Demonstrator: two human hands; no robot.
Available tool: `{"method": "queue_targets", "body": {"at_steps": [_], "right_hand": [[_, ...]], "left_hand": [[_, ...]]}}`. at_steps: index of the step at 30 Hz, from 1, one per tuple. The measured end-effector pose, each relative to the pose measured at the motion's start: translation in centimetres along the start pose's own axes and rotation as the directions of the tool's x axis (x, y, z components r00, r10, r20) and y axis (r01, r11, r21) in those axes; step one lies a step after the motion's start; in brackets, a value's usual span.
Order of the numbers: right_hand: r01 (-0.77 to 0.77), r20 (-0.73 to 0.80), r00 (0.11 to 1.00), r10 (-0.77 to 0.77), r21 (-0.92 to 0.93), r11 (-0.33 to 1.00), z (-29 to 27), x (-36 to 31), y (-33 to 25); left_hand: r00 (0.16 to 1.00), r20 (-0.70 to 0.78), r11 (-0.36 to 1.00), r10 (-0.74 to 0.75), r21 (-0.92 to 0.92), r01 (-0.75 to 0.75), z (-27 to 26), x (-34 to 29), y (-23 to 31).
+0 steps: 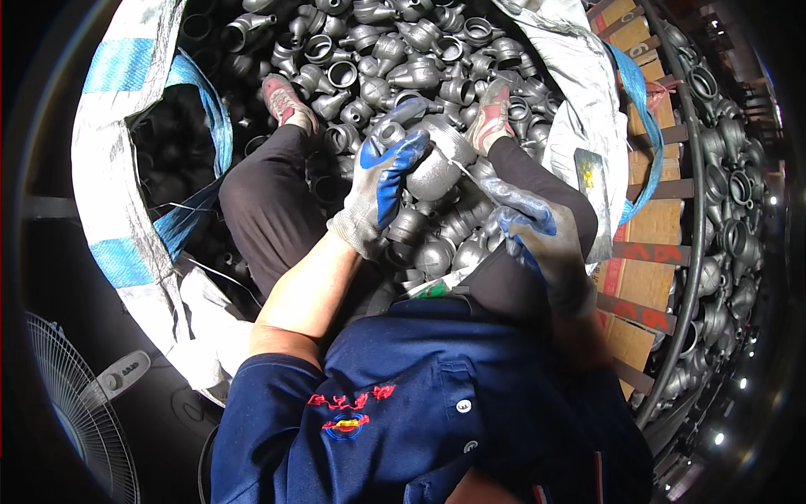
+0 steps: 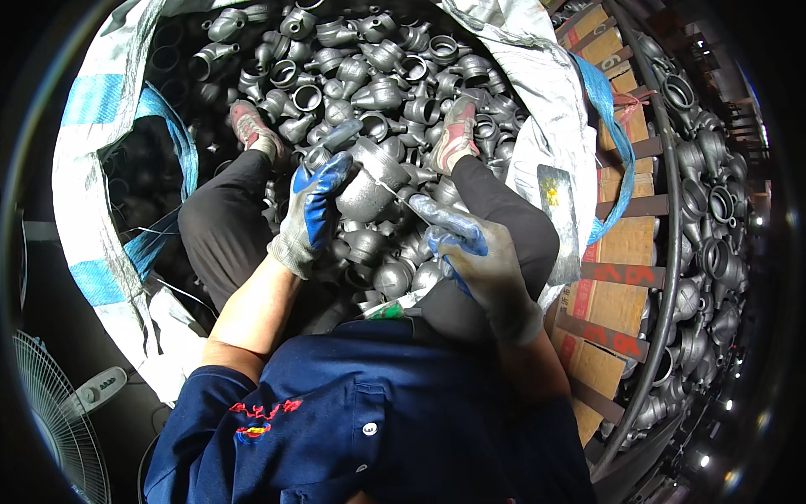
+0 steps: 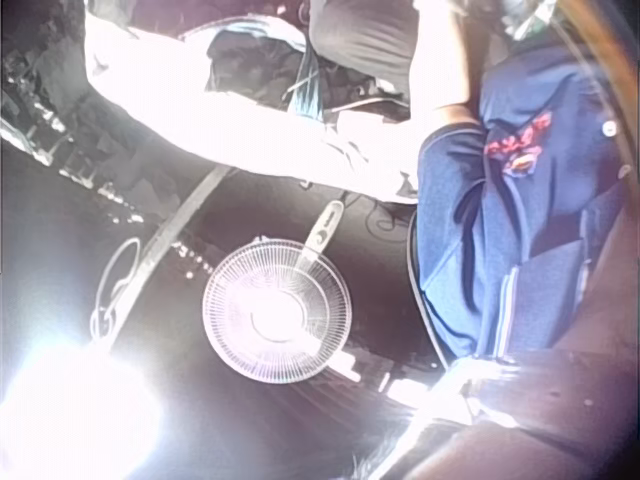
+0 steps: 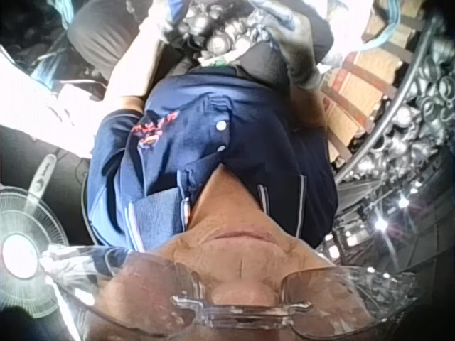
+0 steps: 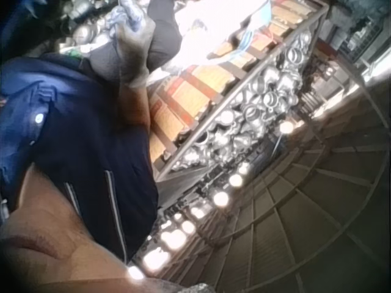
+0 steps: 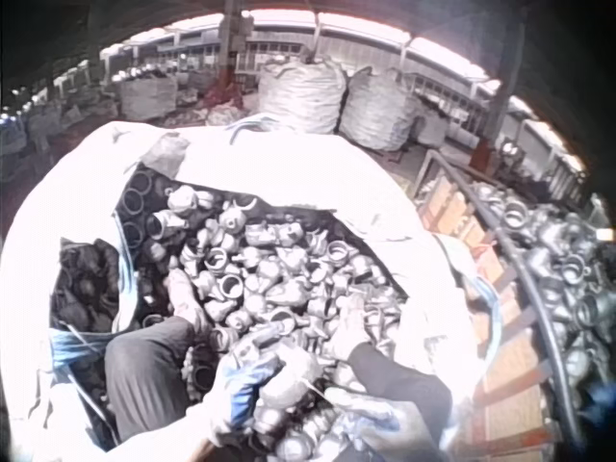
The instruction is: Manually deburring metal pipe fittings using a small scraping tool while sitting at a large storage bag.
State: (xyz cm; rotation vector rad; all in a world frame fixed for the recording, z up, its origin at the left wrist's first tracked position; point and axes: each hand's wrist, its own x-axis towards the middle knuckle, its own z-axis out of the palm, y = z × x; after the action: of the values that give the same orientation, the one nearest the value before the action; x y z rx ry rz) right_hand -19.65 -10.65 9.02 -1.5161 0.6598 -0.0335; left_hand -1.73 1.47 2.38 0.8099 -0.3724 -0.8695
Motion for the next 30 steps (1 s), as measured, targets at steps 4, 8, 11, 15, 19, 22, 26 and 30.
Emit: {"method": "queue_targets", "body": {"at_steps": [4,8,11,15,19,22,26,30], "right_hand": [[0.143,-0.012,0.989,-0.148,-0.194,0.970,-0.2,0.8,0.3],[0.149,0.045,0.989,-0.143,-0.206,0.967,-0.2,0.7,-0.3],[0.204,0.001,0.978,-0.208,-0.199,0.959,-0.2,0.7,0.5],[0.358,-0.066,0.907,-0.416,-0.400,0.844,1.1,1.2,1.5],[0.431,-0.013,0.801,-0.598,-0.682,0.591,1.8,1.3,2.2],[0.466,0.054,0.746,-0.664,-0.754,0.463,1.8,1.2,2.6],[0.482,0.057,0.780,-0.623,-0.690,0.540,1.0,1.2,2.4],[0.530,0.083,0.819,-0.567,-0.484,0.696,0.1,1.3,2.3]], "left_hand": [[1.000,-0.010,0.998,-0.027,-0.062,0.026,0.0,0.3,-0.5],[0.998,0.005,0.996,-0.055,-0.067,0.055,0.2,0.0,0.1],[0.999,0.016,0.999,-0.036,-0.027,0.037,0.5,-0.1,0.4],[0.981,0.026,0.968,-0.194,-0.155,0.195,0.9,-0.4,0.6],[0.992,0.017,0.983,-0.129,-0.128,0.130,0.0,0.1,-0.4],[0.985,-0.061,0.967,-0.163,-0.207,0.147,-0.4,0.7,-1.1],[0.987,-0.017,0.975,-0.162,-0.155,0.158,-0.6,0.4,-0.9],[0.991,0.007,0.981,-0.133,-0.141,0.133,0.1,0.2,0.0]]}}
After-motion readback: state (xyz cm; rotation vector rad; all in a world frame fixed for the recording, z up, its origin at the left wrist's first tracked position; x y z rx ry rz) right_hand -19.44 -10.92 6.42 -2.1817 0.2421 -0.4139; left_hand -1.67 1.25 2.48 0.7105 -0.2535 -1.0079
